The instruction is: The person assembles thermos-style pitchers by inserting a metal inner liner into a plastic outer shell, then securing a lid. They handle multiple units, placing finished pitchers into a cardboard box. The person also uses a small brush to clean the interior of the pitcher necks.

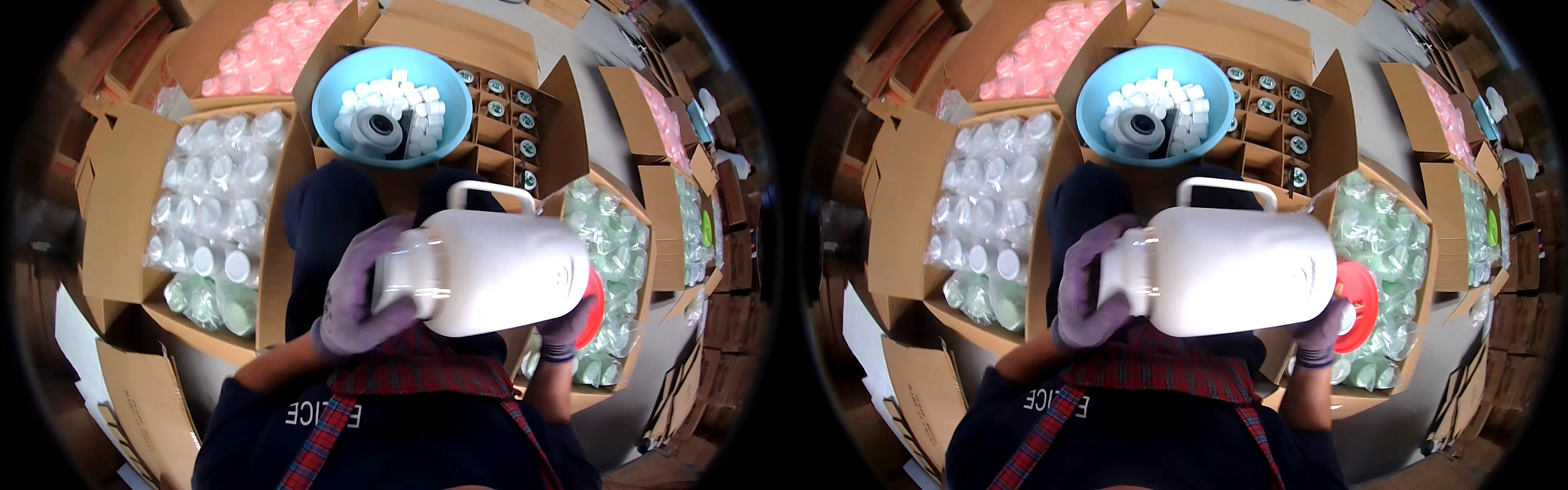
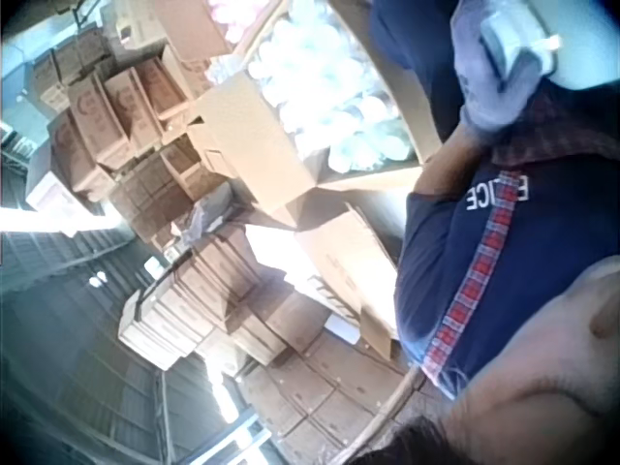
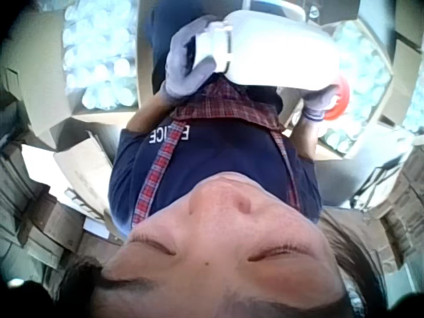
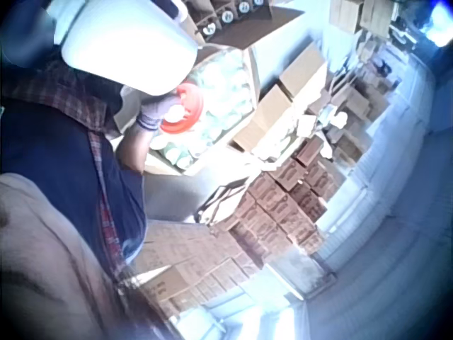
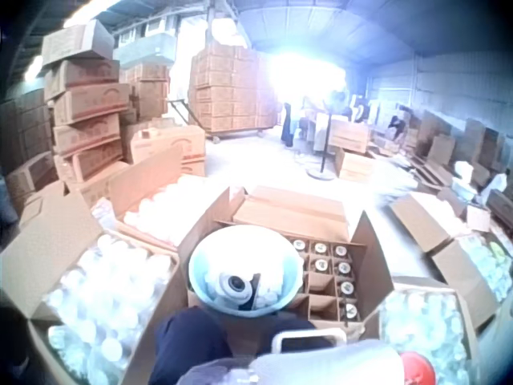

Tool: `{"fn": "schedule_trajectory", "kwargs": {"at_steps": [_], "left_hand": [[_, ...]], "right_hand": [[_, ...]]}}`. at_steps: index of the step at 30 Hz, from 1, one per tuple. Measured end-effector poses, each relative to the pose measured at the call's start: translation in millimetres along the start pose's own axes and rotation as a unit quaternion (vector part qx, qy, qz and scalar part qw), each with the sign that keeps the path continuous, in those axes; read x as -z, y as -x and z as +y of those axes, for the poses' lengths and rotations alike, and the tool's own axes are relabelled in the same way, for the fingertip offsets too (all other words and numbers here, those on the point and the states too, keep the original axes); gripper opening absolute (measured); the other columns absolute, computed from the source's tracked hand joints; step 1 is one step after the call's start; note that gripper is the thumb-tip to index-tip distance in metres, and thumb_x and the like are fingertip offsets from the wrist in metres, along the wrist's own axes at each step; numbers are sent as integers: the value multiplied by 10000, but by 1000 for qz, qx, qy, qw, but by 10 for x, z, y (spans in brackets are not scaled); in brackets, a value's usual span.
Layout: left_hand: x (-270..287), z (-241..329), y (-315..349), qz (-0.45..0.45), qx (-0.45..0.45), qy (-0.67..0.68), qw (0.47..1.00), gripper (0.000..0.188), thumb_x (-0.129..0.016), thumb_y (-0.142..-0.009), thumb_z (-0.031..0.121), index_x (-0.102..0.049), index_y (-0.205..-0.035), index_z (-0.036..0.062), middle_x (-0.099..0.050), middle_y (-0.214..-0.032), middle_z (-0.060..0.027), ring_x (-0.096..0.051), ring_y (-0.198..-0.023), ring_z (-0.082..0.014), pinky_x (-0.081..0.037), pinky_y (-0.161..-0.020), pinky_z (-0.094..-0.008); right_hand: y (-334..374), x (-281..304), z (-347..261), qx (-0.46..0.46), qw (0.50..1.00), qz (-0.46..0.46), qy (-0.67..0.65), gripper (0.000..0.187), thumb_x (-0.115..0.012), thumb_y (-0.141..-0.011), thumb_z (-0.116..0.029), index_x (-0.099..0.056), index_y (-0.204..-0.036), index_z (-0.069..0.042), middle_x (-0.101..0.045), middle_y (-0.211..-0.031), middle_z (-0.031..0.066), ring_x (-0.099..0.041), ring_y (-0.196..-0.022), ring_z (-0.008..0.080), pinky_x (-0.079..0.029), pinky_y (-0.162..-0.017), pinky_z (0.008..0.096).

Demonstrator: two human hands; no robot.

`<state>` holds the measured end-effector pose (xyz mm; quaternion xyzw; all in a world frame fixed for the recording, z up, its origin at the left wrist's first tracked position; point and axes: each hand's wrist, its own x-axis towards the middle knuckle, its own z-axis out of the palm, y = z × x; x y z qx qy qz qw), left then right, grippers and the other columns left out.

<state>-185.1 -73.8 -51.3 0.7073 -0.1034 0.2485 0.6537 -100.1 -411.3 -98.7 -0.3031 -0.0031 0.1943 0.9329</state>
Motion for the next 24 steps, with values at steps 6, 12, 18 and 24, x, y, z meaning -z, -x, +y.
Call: {"fn": "schedule_trajectory", "kwargs": {"at_steps": [6,12,18,24], "left_hand": [[473,-6,342,-207,147,-263,931,247,-658,-933,164,-678,-1133,21,-706,-986,-179,-719,-875,-311,-569,-817,-371],[872,-1022,-1213,65,34,-472,879,409,-652,-941,364,-670,-1172,28,-620,-1255,-197,-582,-1168,-327,-450,-1007,-453],[731,-2606,-1807,-29,369,-639,674,737,-597,-818,652,-643,-1265,68,-377,-1549,-170,-257,-1446,-426,-119,-1191,-571],[612,-1816,-1728,73,276,-94,954,241,-730,-858,86,-573,-1022,6,-640,-944,-74,-607,-840,-122,-503,-750,-279]], "right_hand": [[-914,-1506,-53,161,549,-364,735,423,-697,-885,-409,-691,-1104,-47,-685,-960,146,-673,-865,336,-538,-755,446],[-1464,-1911,471,17,415,-442,795,521,-582,-929,-559,-685,-828,-59,-675,-782,135,-656,-715,348,-530,-714,430],[-1851,-1300,318,72,726,-361,581,383,-660,-924,-373,-718,-1047,-15,-701,-987,196,-655,-993,359,-521,-871,423],[-2234,-1295,621,341,577,-237,704,638,-769,-778,-212,-546,-1362,-84,-538,-1345,200,-538,-1206,381,-473,-996,457]]}}
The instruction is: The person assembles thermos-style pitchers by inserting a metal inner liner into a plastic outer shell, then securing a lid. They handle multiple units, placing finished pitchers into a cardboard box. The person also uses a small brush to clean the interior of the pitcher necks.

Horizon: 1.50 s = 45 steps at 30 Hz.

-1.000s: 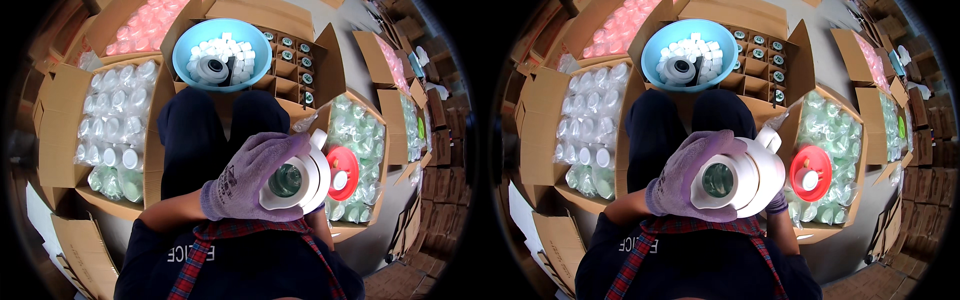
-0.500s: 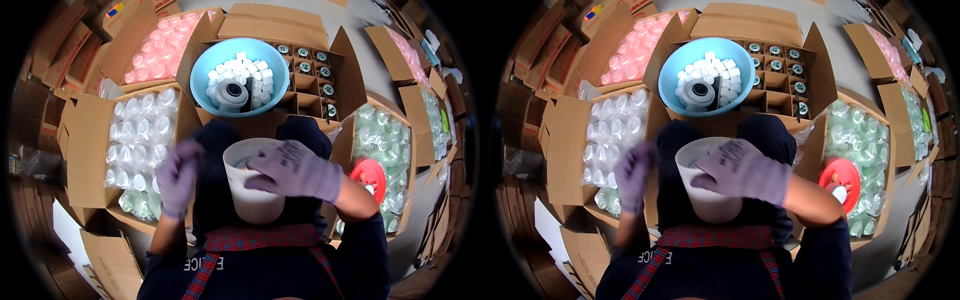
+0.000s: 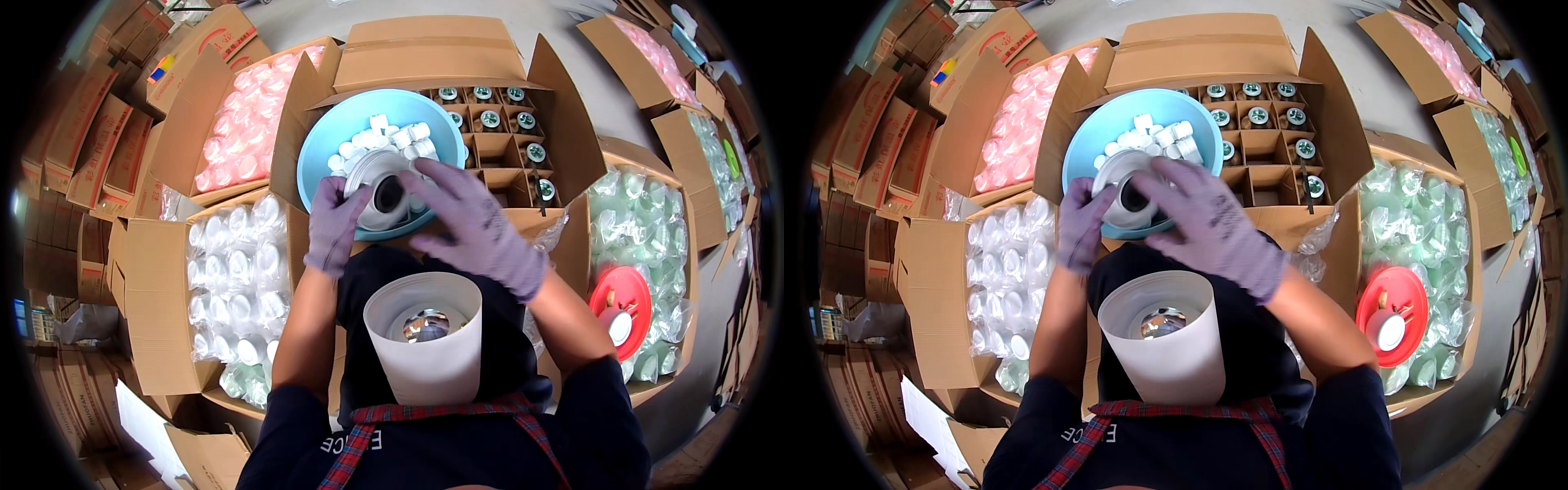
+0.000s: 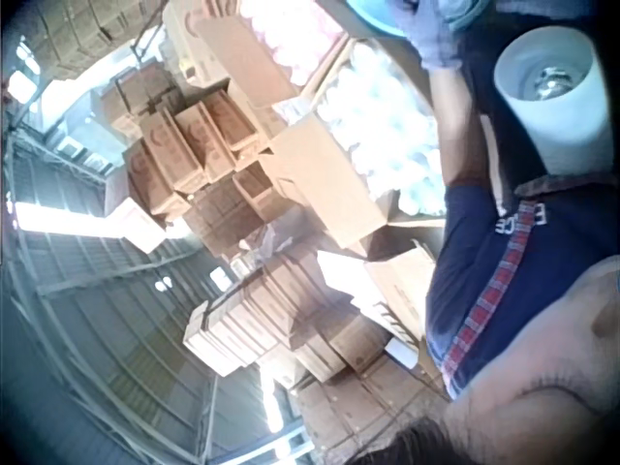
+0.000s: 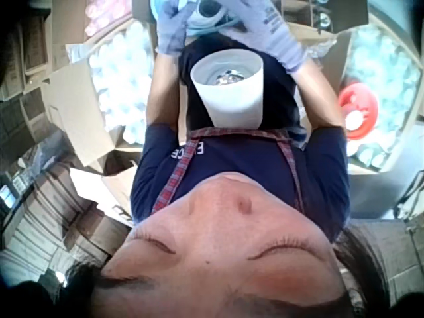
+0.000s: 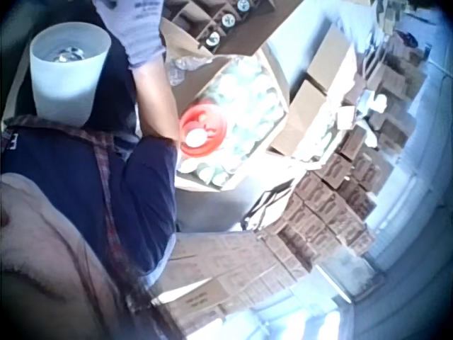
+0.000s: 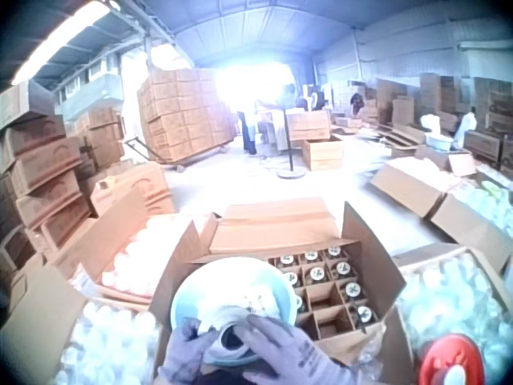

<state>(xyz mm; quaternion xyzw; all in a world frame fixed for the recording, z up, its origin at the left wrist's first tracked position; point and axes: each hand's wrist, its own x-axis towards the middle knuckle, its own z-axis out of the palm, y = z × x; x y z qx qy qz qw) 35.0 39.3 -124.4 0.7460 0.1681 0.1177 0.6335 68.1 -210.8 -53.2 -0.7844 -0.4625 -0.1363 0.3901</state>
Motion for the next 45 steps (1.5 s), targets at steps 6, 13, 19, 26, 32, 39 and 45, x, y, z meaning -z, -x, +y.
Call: {"fn": "schedule_trajectory", "kwargs": {"at_steps": [6,13,19,26,32,39,45], "left_hand": [[-176,993,951,-36,-71,311,947,232,-638,-933,-16,-491,-1111,2,-644,-1072,-111,-614,-961,-129,-521,-868,-296],[53,988,1035,-169,-263,163,936,335,-703,-889,-19,-472,-1130,9,-625,-1165,-178,-571,-1238,-310,-451,-1015,-409],[307,709,1134,-370,-203,128,897,450,-729,-910,219,-537,-1226,-38,-616,-1247,-305,-618,-1162,-390,-447,-1017,-489],[245,684,1134,-357,-301,65,882,431,-643,-975,306,-653,-1237,-36,-678,-1184,-253,-622,-1191,-382,-390,-1084,-541],[234,609,1155,-371,-301,68,876,391,-515,-1006,296,-701,-1162,-11,-689,-1209,-199,-597,-1225,-392,-287,-1145,-543],[308,78,982,-112,-323,-377,861,427,-485,-964,280,-619,-1261,4,-534,-1370,-230,-402,-1396,-374,-247,-1150,-506],[193,448,1119,-214,-151,-217,941,481,-336,-1021,298,-615,-1283,7,-575,-1307,-248,-442,-1346,-401,-254,-1138,-433]], "right_hand": [[-194,-131,-222,11,1000,-9,18,788,-806,-743,-278,-463,-1436,-128,-497,-1360,207,-590,-1133,408,-508,-940,442],[64,396,-401,-315,923,-27,-220,491,-732,-882,-267,-612,-1219,70,-700,-773,150,-712,-745,205,-544,-681,302],[660,242,-352,-126,932,29,-340,408,-563,-1002,-242,-595,-1304,31,-662,-1188,169,-602,-1176,288,-440,-1040,376],[684,1,-149,-7,860,-37,-510,345,-652,-946,-289,-724,-1135,-10,-705,-1154,169,-634,-1152,298,-387,-1107,475],[680,-17,-36,33,843,-74,-532,390,-657,-933,-355,-730,-1112,-16,-715,-1139,154,-646,-1117,314,-379,-1089,498],[693,474,-854,86,935,-37,-343,749,-575,-915,-611,-573,-1255,57,-576,-1283,269,-563,-1197,432,-396,-1040,556],[593,397,-1005,89,937,-10,-336,688,-454,-994,-565,-530,-1340,24,-571,-1297,196,-569,-1193,389,-419,-1045,528]]}}
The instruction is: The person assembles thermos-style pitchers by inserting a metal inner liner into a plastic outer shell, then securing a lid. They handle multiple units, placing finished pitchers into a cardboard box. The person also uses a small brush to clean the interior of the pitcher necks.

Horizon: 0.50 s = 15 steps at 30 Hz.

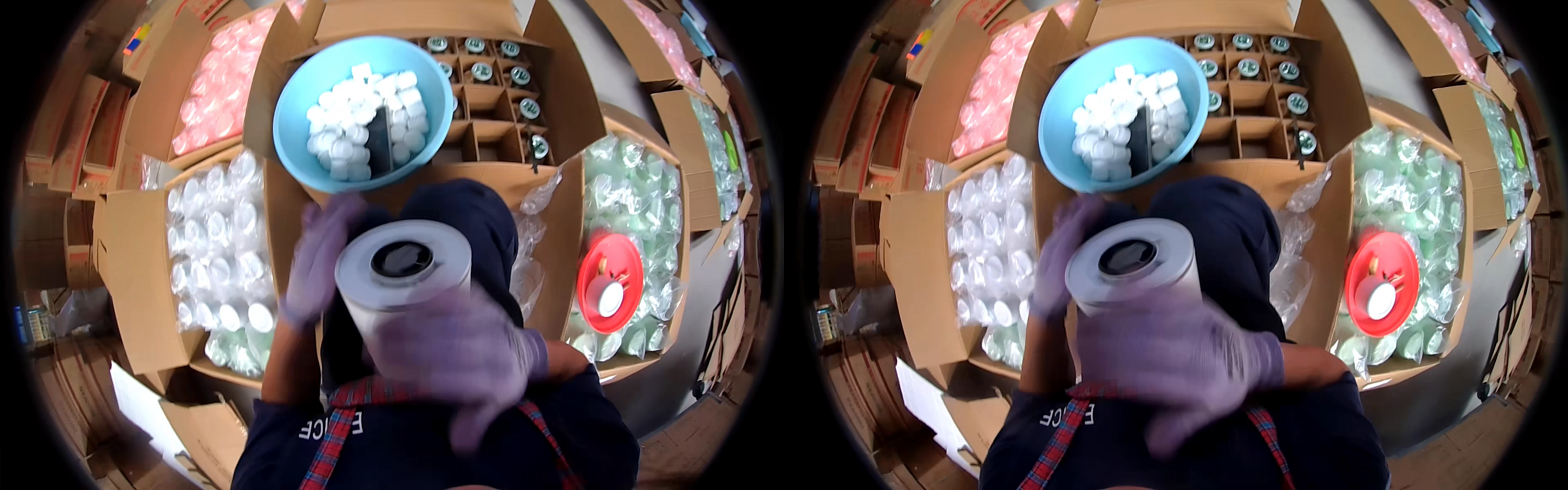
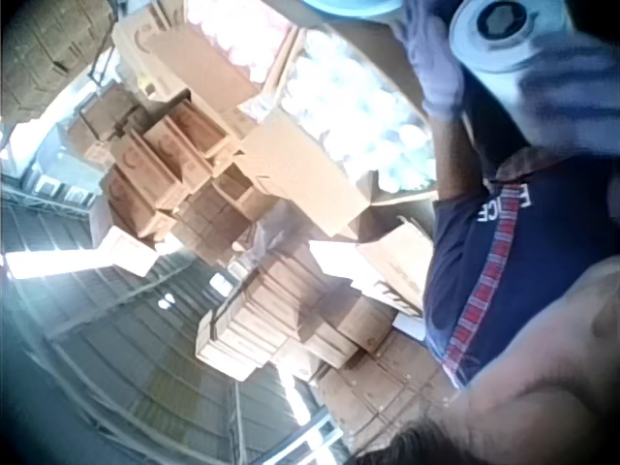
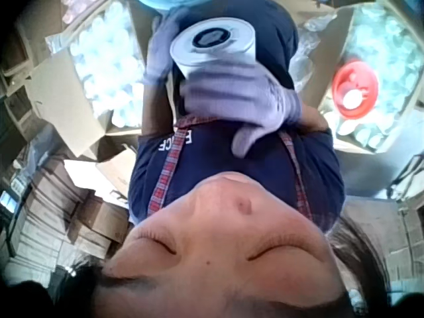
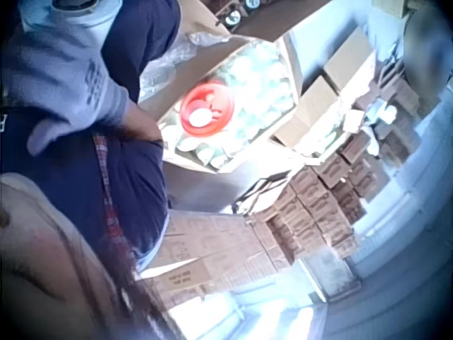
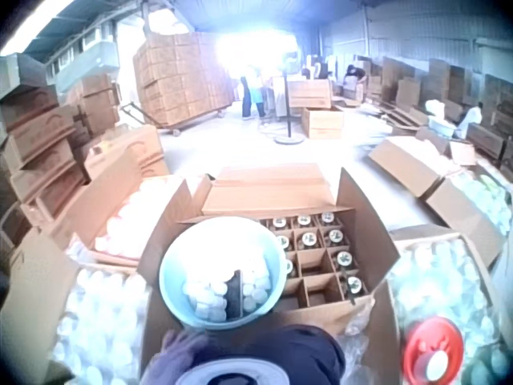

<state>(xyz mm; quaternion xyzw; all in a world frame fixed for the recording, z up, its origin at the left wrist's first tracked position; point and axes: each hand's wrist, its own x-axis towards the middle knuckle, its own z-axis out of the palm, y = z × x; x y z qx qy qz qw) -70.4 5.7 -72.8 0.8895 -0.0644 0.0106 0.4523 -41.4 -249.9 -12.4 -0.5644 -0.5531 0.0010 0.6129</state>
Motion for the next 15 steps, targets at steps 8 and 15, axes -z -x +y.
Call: {"fn": "schedule_trajectory", "kwargs": {"at_steps": [8,15], "left_hand": [[-79,-226,88,72,-17,-116,990,497,-344,-1015,241,-566,-1335,-68,-530,-1411,-263,-433,-1369,-415,-238,-1170,-463],[-153,91,181,100,8,-11,995,545,-291,-1026,296,-608,-1285,-64,-525,-1440,-245,-409,-1414,-400,-190,-1192,-484]], "right_hand": [[70,-5,-76,59,996,-46,51,835,-444,-919,-714,-572,-1322,6,-590,-1296,242,-590,-1221,373,-468,-982,515],[214,17,34,21,991,-39,124,775,-553,-908,-627,-588,-1189,95,-612,-1227,280,-572,-1207,466,-455,-1004,537]]}}
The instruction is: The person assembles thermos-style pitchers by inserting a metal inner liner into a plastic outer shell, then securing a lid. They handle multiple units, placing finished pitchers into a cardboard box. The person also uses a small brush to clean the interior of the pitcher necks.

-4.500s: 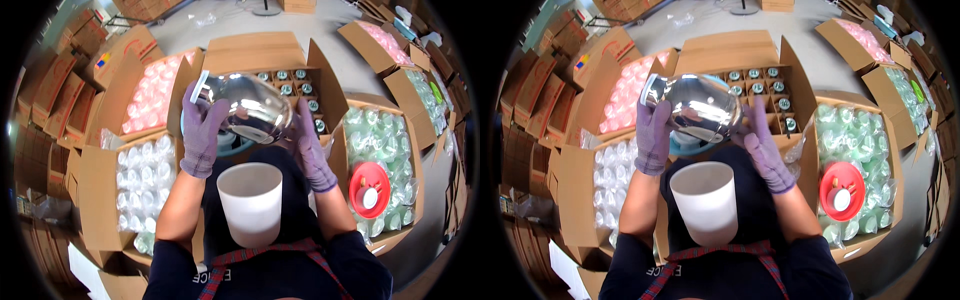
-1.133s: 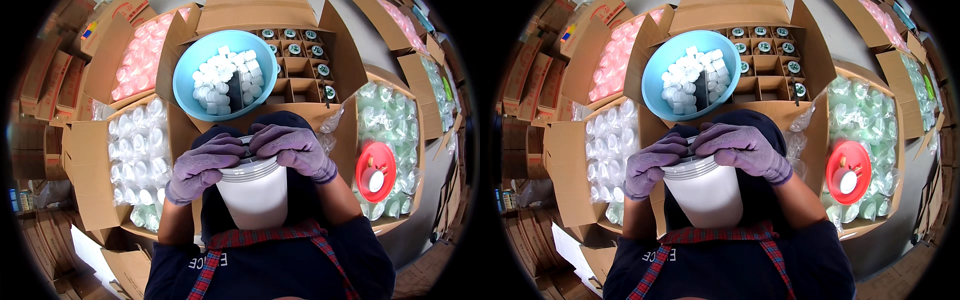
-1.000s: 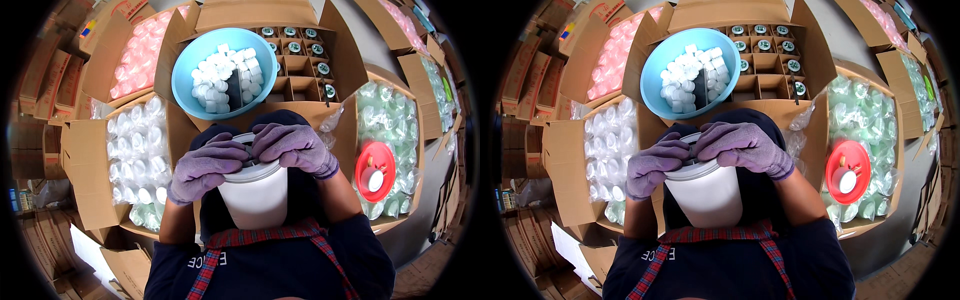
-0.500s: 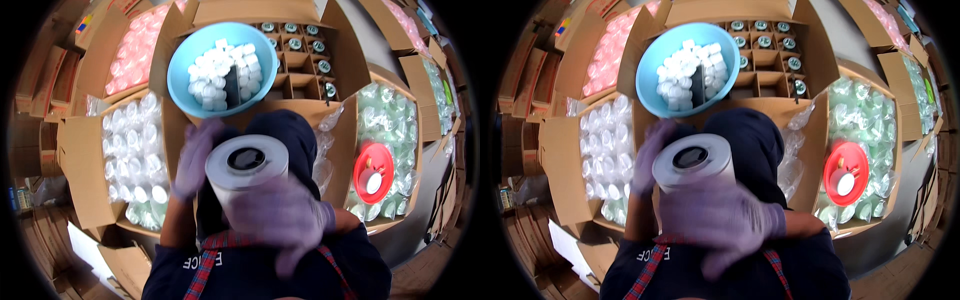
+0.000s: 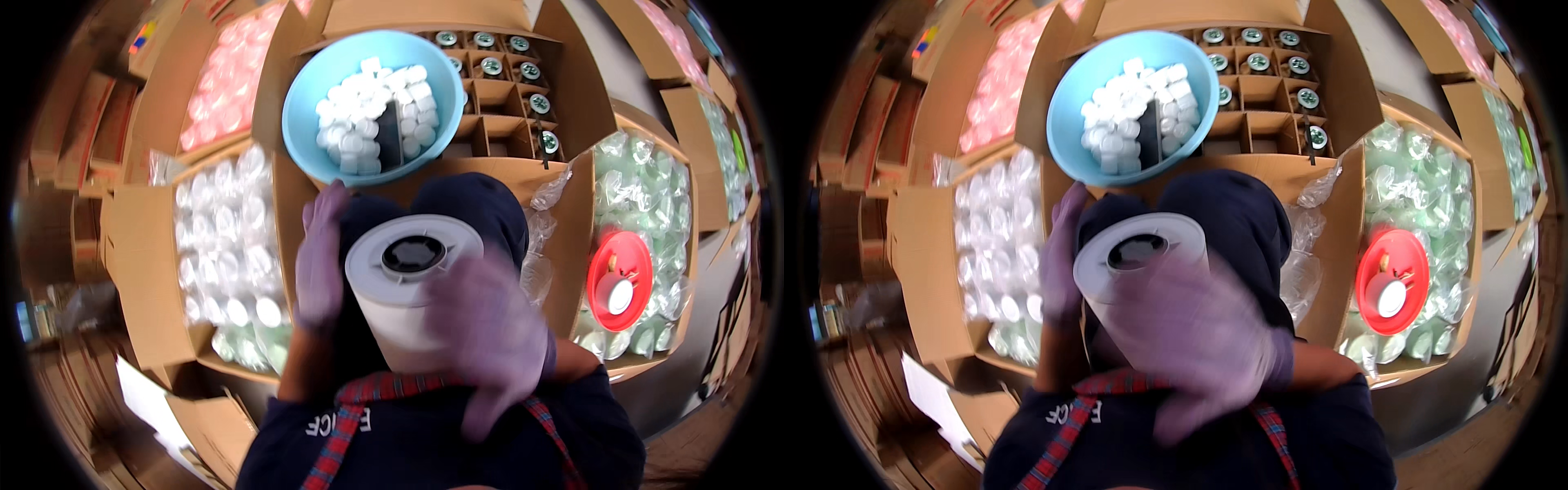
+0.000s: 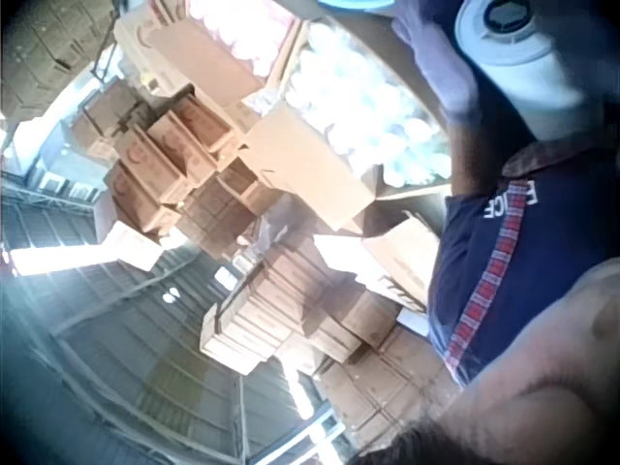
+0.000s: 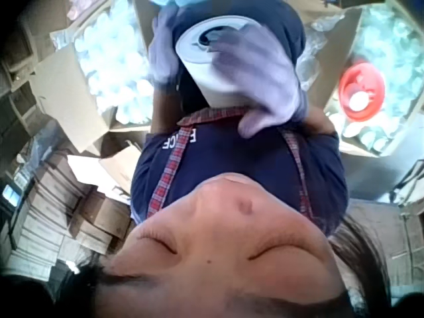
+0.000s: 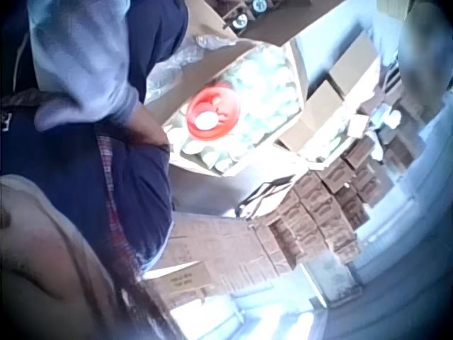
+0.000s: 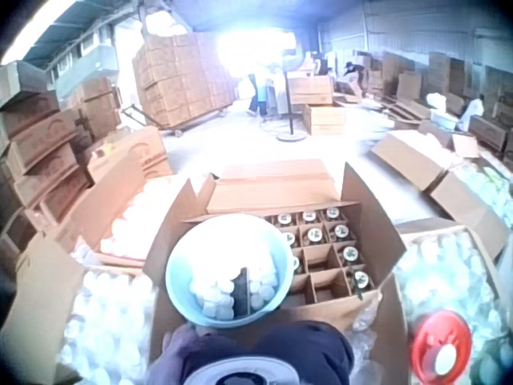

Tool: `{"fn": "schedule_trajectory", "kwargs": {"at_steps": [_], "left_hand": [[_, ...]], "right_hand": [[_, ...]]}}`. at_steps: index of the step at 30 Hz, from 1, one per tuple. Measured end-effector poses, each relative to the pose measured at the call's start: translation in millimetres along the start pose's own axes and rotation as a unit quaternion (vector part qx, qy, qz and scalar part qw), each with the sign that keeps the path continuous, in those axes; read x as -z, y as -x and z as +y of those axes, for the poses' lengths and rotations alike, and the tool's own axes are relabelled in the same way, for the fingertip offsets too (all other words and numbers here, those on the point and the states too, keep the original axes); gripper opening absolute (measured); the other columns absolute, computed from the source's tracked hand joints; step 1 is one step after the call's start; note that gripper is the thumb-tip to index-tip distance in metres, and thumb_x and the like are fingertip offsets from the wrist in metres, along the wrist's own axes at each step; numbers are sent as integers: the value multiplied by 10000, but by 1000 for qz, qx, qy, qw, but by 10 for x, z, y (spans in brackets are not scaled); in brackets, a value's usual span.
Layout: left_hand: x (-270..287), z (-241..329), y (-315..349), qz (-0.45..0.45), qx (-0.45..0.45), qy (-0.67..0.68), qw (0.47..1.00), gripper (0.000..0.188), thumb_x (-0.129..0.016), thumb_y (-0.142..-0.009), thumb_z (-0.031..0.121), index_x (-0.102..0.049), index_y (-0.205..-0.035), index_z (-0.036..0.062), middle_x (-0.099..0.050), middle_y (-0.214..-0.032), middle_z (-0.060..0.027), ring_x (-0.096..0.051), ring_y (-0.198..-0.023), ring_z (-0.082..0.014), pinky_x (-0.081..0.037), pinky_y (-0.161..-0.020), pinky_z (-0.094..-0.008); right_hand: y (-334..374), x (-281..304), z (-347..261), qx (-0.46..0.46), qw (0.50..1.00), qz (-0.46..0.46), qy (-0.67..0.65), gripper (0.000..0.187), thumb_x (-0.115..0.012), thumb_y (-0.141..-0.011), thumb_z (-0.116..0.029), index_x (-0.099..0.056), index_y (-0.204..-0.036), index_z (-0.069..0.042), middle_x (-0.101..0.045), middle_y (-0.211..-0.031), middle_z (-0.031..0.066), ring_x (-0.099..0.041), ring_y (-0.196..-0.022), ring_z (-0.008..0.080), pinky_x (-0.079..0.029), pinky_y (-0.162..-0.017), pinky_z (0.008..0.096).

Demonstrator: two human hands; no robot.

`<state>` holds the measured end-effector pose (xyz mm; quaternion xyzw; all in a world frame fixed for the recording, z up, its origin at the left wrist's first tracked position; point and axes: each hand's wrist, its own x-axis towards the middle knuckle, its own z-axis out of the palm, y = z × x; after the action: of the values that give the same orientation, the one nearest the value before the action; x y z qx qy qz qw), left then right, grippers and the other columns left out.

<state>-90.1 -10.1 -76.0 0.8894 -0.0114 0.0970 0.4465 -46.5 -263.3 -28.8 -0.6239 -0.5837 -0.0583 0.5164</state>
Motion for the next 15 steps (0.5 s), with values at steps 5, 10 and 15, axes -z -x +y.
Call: {"fn": "schedule_trajectory", "kwargs": {"at_steps": [5,10,15], "left_hand": [[-4,-55,-106,-10,28,23,999,556,-297,-1017,305,-600,-1303,-64,-527,-1443,-235,-404,-1423,-389,-155,-1201,-493],[7,208,-103,-28,-66,-13,997,525,-350,-998,288,-590,-1274,-88,-538,-1404,-257,-437,-1372,-414,-232,-1164,-487],[124,330,-89,-87,-57,11,995,491,-371,-936,223,-611,-1220,-98,-545,-1401,-252,-463,-1343,-406,-213,-1165,-483]], "right_hand": [[-246,62,-156,-1,993,-59,-99,707,-637,-855,-479,-560,-1285,76,-602,-1273,262,-590,-1191,413,-455,-1028,462],[-70,19,70,-137,990,-11,-13,879,-711,-758,-548,-501,-1363,54,-572,-1298,232,-543,-1199,458,-409,-1036,540],[-130,82,290,-162,985,1,57,1002,-510,-836,-778,-512,-1323,98,-558,-1307,297,-571,-1190,472,-411,-1011,586]]}}
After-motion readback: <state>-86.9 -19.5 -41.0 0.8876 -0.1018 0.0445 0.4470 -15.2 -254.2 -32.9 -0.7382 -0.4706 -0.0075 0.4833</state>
